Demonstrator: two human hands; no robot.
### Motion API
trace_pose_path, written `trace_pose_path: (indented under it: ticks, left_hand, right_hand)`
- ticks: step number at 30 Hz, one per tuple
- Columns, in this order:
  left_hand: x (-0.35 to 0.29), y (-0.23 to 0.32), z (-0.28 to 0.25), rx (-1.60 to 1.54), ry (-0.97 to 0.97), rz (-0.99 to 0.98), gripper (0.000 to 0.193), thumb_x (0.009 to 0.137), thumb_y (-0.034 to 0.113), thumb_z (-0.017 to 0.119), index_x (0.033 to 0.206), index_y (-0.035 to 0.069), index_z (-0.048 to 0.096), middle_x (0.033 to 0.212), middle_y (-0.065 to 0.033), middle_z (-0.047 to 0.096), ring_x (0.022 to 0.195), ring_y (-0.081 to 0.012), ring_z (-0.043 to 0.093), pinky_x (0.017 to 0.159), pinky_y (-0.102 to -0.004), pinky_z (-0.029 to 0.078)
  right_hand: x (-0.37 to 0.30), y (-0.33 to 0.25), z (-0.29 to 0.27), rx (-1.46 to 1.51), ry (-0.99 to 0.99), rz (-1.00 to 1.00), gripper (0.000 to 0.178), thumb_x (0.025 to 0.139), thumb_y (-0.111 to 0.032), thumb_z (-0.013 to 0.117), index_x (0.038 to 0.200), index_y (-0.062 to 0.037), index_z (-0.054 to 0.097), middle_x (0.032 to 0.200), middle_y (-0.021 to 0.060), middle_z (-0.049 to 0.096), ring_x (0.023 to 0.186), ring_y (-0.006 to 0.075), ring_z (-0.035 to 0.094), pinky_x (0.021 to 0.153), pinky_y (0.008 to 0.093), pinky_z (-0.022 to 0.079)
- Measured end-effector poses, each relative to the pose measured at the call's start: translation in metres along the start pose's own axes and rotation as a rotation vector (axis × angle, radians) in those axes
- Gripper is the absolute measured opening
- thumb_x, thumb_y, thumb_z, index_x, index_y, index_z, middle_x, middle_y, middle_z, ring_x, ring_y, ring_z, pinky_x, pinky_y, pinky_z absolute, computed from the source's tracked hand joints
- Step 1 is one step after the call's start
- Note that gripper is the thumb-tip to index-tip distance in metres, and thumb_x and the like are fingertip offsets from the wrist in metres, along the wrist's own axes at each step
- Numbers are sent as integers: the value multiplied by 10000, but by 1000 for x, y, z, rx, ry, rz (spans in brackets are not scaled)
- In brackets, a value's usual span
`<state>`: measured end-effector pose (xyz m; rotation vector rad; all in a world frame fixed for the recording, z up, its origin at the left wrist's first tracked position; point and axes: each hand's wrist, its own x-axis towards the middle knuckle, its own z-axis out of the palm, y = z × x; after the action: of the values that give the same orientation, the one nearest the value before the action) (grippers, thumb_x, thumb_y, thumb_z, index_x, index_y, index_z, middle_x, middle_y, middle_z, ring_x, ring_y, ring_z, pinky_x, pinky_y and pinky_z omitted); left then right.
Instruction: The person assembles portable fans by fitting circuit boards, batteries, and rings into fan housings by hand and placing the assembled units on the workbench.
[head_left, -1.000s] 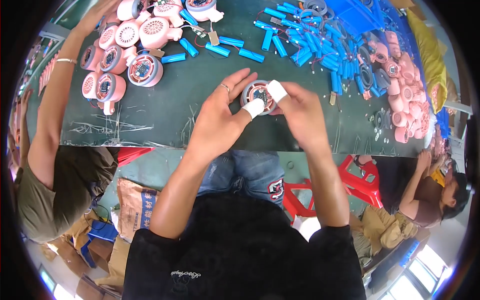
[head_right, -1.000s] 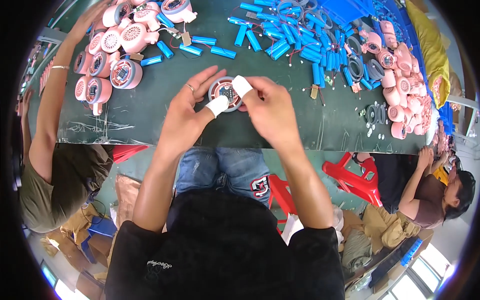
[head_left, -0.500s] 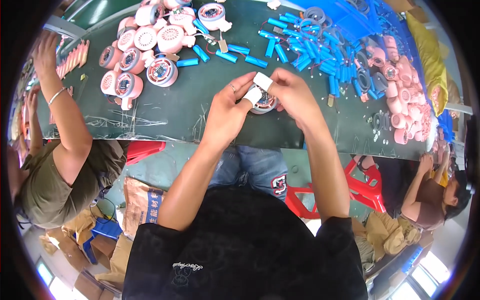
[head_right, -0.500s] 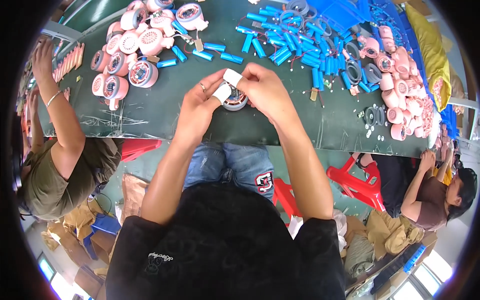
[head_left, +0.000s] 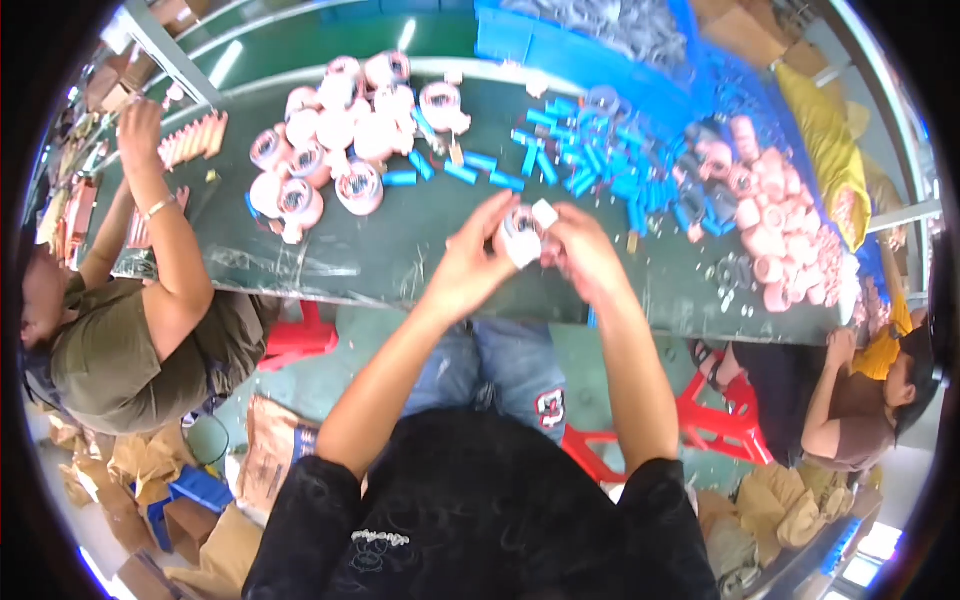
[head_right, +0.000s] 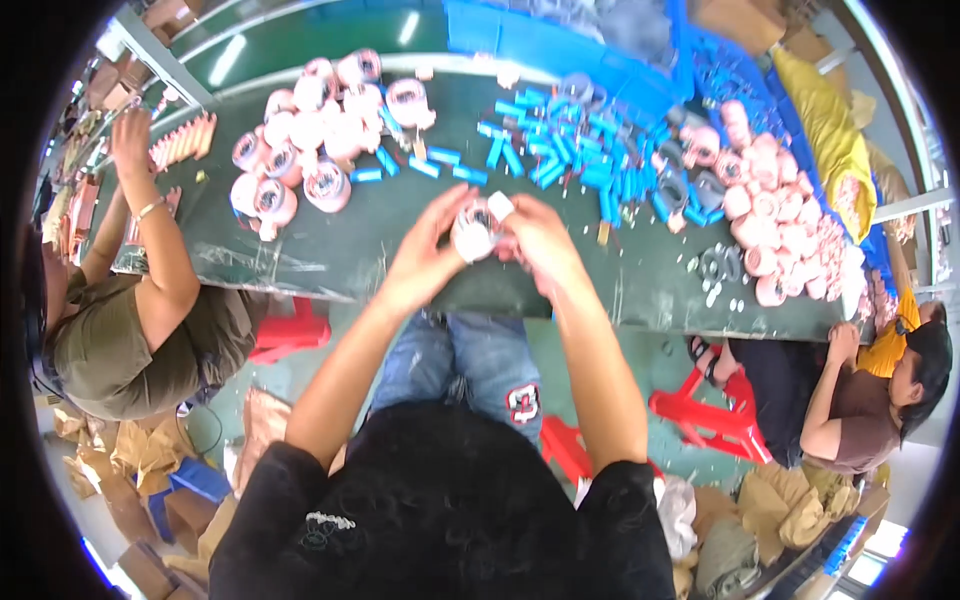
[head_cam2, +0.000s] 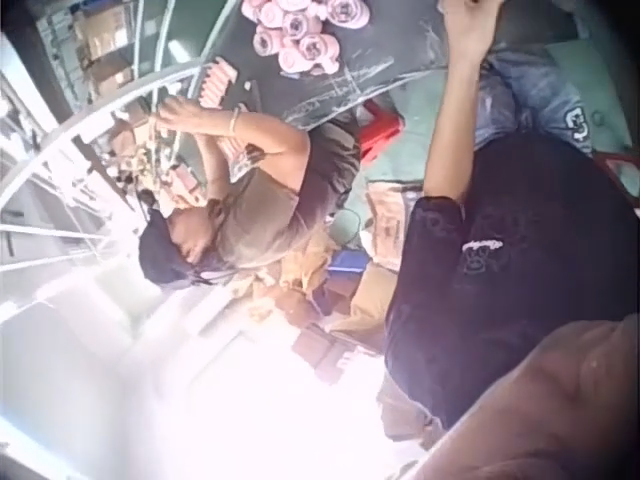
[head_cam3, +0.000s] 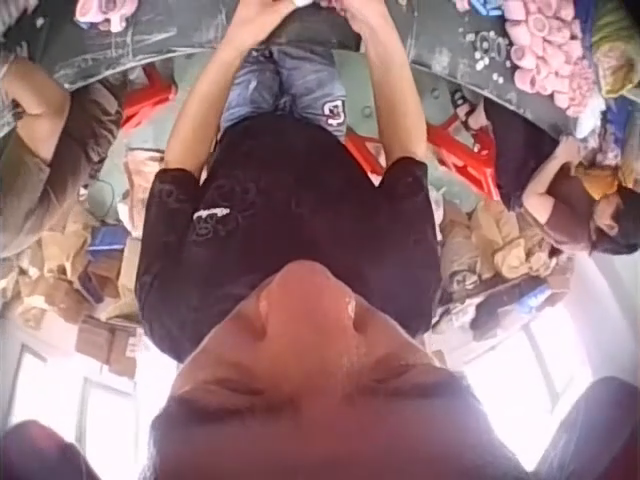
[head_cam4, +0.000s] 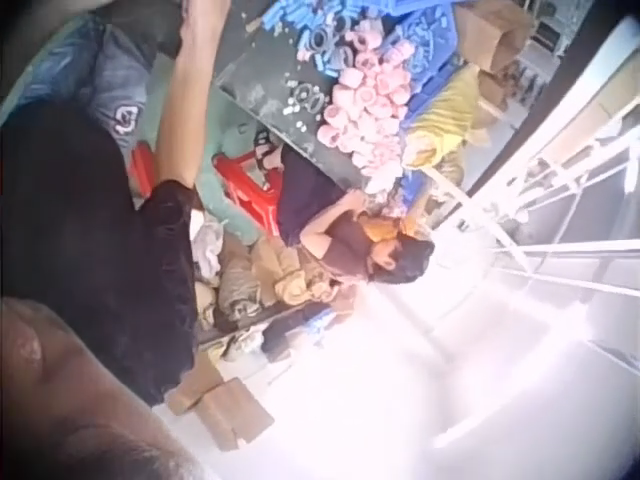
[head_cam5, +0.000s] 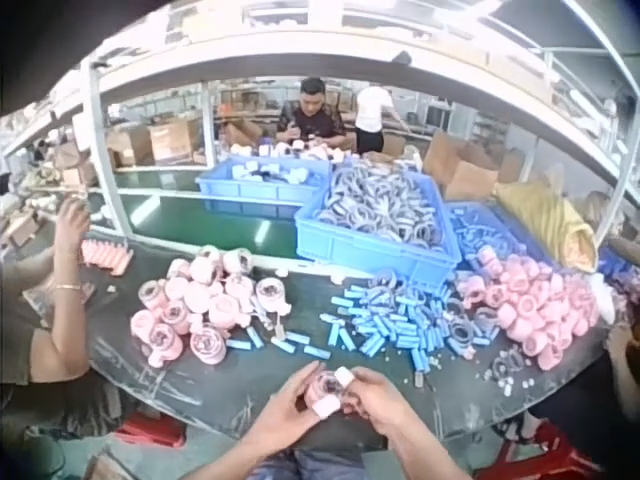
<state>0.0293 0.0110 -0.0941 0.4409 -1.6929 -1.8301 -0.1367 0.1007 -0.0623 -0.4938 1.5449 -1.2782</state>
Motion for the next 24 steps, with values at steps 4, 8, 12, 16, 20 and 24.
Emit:
trace_pose_path:
  ticks: [4,8,12,16,20,24]
  left_hand:
    - [-21,50,20,270,154,21,783,747,223,856,1421,34,504,1346,-147,608,1261,-252,577,1053,-385,463]
    - [-23,82,29,655,198,142,730,706,331,874,1314,38,594,1229,-169,652,1154,-324,620,1012,-419,478]
    - [-15,77,25,733,157,423,754,683,277,874,1353,65,602,1107,-133,688,1012,-326,619,878,-434,465]
    - [-33,79,-20,567,312,260,730,697,99,859,1372,56,584,1170,-114,653,1027,-234,636,932,-367,501]
    - [-57,74,-103,826,480,246,599,815,52,794,1332,37,492,1303,-75,561,1198,-197,550,1040,-350,436]
    - [-85,54,-169,805,712,224,567,851,53,791,1302,0,451,1258,-143,572,1179,-207,556,1054,-343,419]
  right_hand:
    - [-30,4,13,559,-205,-9,342,971,-202,577,1259,-18,585,1146,109,671,985,208,670,784,344,546]
    - [-40,5,12,598,-197,-24,388,990,-278,588,1270,-9,581,1231,119,655,1112,251,646,942,413,517]
    - [-40,7,-4,504,-210,-107,366,1007,-246,563,1279,-1,579,1237,121,654,1123,237,642,947,396,517]
    - [-50,-2,-52,-400,189,-565,285,962,-100,607,1235,-19,610,1180,106,668,1016,200,666,883,332,527]
    - [-61,-6,-165,-794,855,-642,365,788,69,568,1132,-5,667,1083,190,669,985,348,651,884,410,516]
    - [-68,-29,-261,-950,1087,-667,376,779,45,583,1140,-21,665,1194,204,621,1026,385,628,918,438,505]
